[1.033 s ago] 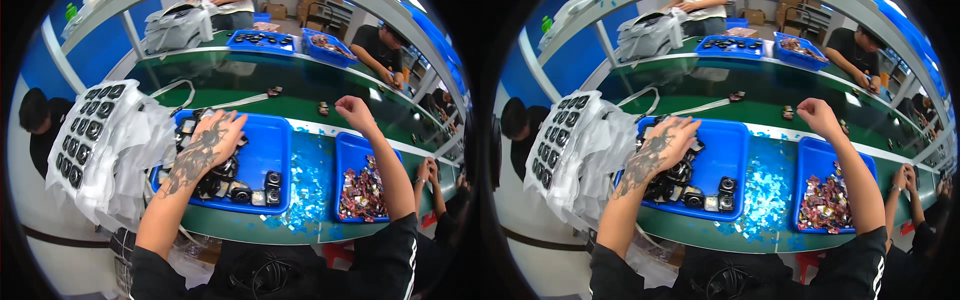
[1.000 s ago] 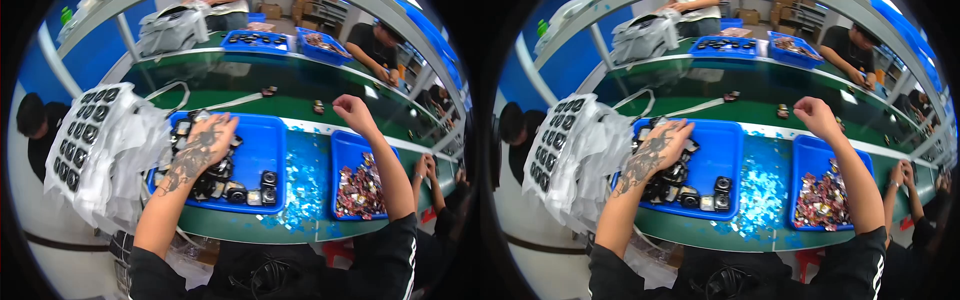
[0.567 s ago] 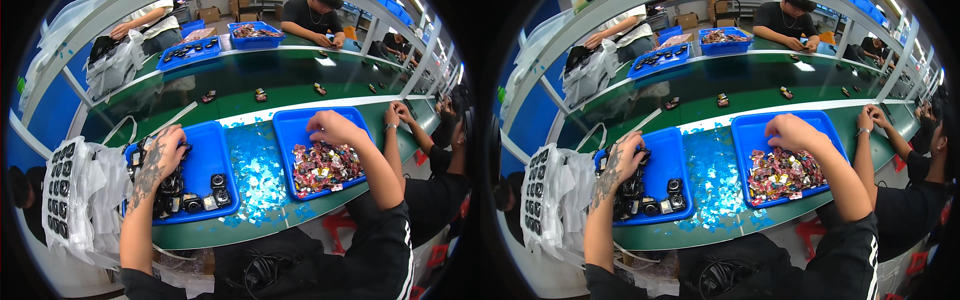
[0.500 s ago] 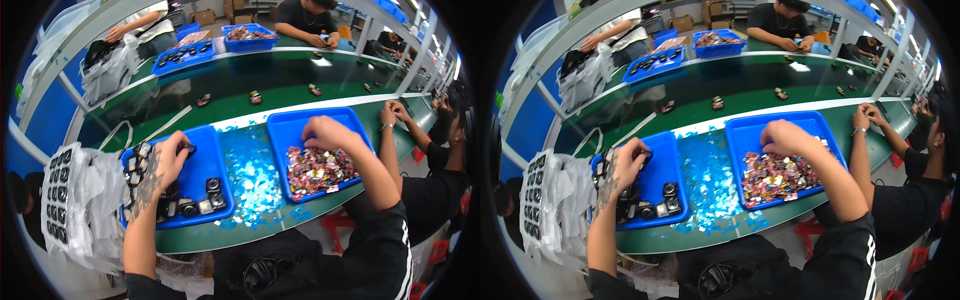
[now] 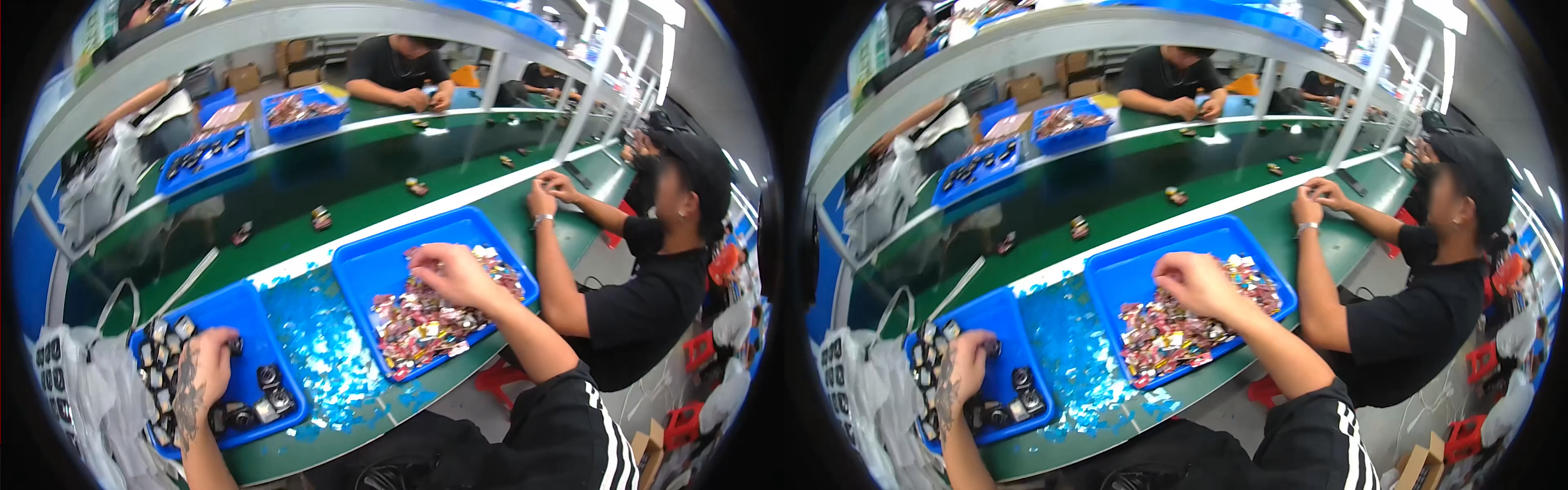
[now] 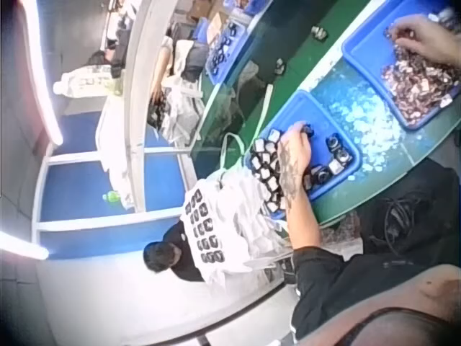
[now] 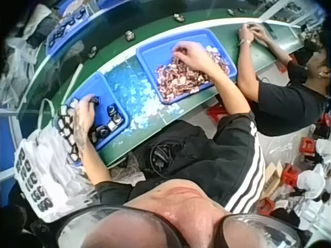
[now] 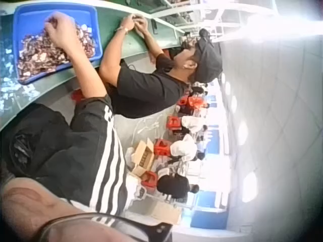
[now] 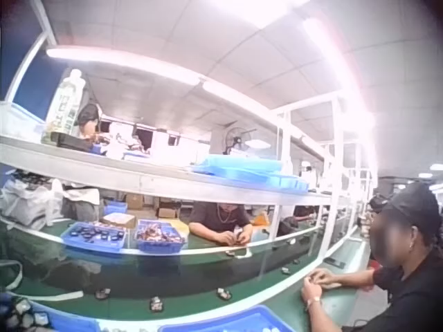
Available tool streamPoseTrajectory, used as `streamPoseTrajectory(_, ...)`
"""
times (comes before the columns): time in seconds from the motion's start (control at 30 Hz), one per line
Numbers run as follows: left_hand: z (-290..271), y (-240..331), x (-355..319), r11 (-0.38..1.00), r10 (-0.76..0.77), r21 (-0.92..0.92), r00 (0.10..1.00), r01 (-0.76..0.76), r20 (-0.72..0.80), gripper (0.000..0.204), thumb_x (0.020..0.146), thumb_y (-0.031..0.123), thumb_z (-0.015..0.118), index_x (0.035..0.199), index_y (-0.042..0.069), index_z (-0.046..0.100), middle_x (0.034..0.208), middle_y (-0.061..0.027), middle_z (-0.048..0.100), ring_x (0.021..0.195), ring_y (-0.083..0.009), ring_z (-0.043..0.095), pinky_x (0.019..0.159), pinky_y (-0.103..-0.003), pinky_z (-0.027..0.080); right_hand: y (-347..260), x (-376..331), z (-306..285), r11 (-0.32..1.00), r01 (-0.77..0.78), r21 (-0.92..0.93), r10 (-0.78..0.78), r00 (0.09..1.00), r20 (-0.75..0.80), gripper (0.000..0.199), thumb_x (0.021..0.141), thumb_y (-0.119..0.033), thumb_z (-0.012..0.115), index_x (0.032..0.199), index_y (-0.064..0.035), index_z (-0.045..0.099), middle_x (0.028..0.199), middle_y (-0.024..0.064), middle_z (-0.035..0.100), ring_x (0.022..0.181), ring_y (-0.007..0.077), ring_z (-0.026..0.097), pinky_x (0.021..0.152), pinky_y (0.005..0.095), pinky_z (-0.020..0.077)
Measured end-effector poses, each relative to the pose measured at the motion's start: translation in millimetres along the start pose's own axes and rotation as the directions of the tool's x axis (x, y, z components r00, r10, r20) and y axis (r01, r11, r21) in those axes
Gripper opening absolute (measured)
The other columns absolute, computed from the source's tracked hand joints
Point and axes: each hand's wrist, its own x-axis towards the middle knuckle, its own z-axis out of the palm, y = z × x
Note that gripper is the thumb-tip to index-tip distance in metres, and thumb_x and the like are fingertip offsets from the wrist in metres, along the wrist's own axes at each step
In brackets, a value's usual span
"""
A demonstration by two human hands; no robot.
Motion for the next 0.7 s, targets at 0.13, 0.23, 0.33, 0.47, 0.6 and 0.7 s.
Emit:
streamPoseTrajectory(0.13, 5.4, 1.8, 27.6, 0.974, -0.126, -0.215, 0.962, 0.074, -0.241, 0.022, 0.091, 0.0, 0.051, 0.11, 0.0, 0.062, 0.087, -0.0084, 0.064, 0.079, -0.0147, 0.062, 0.071, -0.028, 0.051, -3.9, -12.5, -6.4, 0.957, -0.035, -0.289, 0.018, 0.998, -0.061, 0.02, 0.079, -0.005, 0.067, 0.099, -0.0017, 0.067, 0.098, 0.0181, 0.065, 0.091, 0.0337, 0.063, 0.082, 0.0424, 0.0498)
streamPoseTrajectory(0.23, -1.9, 4.7, 32.5, 0.785, -0.334, -0.586, 0.934, 0.202, -0.127, 0.018, 0.097, 0.012, 0.053, 0.108, 0.001, 0.063, 0.083, -0.0013, 0.06, 0.072, -0.0068, 0.058, 0.063, -0.021, 0.048, -47.9, -5.9, -7.4, 0.977, 0.066, -0.203, -0.061, 0.998, 0.031, 0.015, 0.08, -0.001, 0.067, 0.095, -0.0001, 0.066, 0.092, 0.0154, 0.065, 0.084, 0.0303, 0.065, 0.072, 0.0368, 0.051)
streamPoseTrajectory(0.33, -24.6, 24.3, 20.6, 0.465, -0.492, -0.826, 0.869, 0.32, 0.06, 0.017, 0.098, 0.014, 0.054, 0.108, 0.003, 0.063, 0.078, 0.0013, 0.057, 0.064, -0.0046, 0.055, 0.057, -0.019, 0.045, -83.1, 16.6, 21.3, 0.95, 0.309, -0.032, -0.289, 0.915, 0.281, 0.013, 0.081, -0.005, 0.069, 0.092, -0.0001, 0.067, 0.085, 0.0136, 0.065, 0.079, 0.0283, 0.066, 0.069, 0.0357, 0.0511)
streamPoseTrajectory(0.47, -15.1, -0.8, 18.7, -0.085, -0.345, -0.99, 0.928, 0.117, 0.139, 0.021, 0.096, 0.016, 0.057, 0.113, 0.003, 0.06, 0.095, -0.0092, 0.065, 0.074, -0.0193, 0.064, 0.066, -0.03, 0.054, -120.2, 55.1, 100.7, 0.855, 0.517, -0.04, -0.463, 0.796, 0.389, 0.021, 0.083, -0.014, 0.07, 0.101, -0.0048, 0.068, 0.092, 0.0138, 0.066, 0.088, 0.0313, 0.065, 0.075, 0.0398, 0.0529)
streamPoseTrajectory(0.6, -11.2, -32.0, 8.5, -0.314, -0.3, -0.949, 0.945, 0.034, 0.133, 0.031, 0.097, 0.018, 0.053, 0.119, -0.004, 0.057, 0.125, -0.019, 0.059, 0.122, -0.0366, 0.052, 0.105, -0.041, 0.042, -157.0, 89.6, 180.2, 0.887, 0.443, -0.131, -0.278, 0.738, 0.615, 0.029, 0.082, -0.035, 0.066, 0.09, -0.0075, 0.072, 0.089, 0.0156, 0.07, 0.08, 0.0337, 0.068, 0.071, 0.0467, 0.0542)
streamPoseTrajectory(0.7, -32.1, -32.1, -8.8, -0.374, -0.13, -0.927, 0.991, -0.012, 0.04, 0.032, 0.103, 0.016, 0.043, 0.124, -0.007, 0.051, 0.127, -0.0227, 0.053, 0.128, -0.0349, 0.045, 0.11, -0.039, 0.039, -157.6, 97.6, 266.3, 0.824, 0.56, -0.088, -0.486, 0.778, 0.397, 0.016, 0.079, -0.015, 0.061, 0.083, -0.0039, 0.071, 0.094, 0.0211, 0.067, 0.087, 0.0359, 0.068, 0.074, 0.0444, 0.0554)
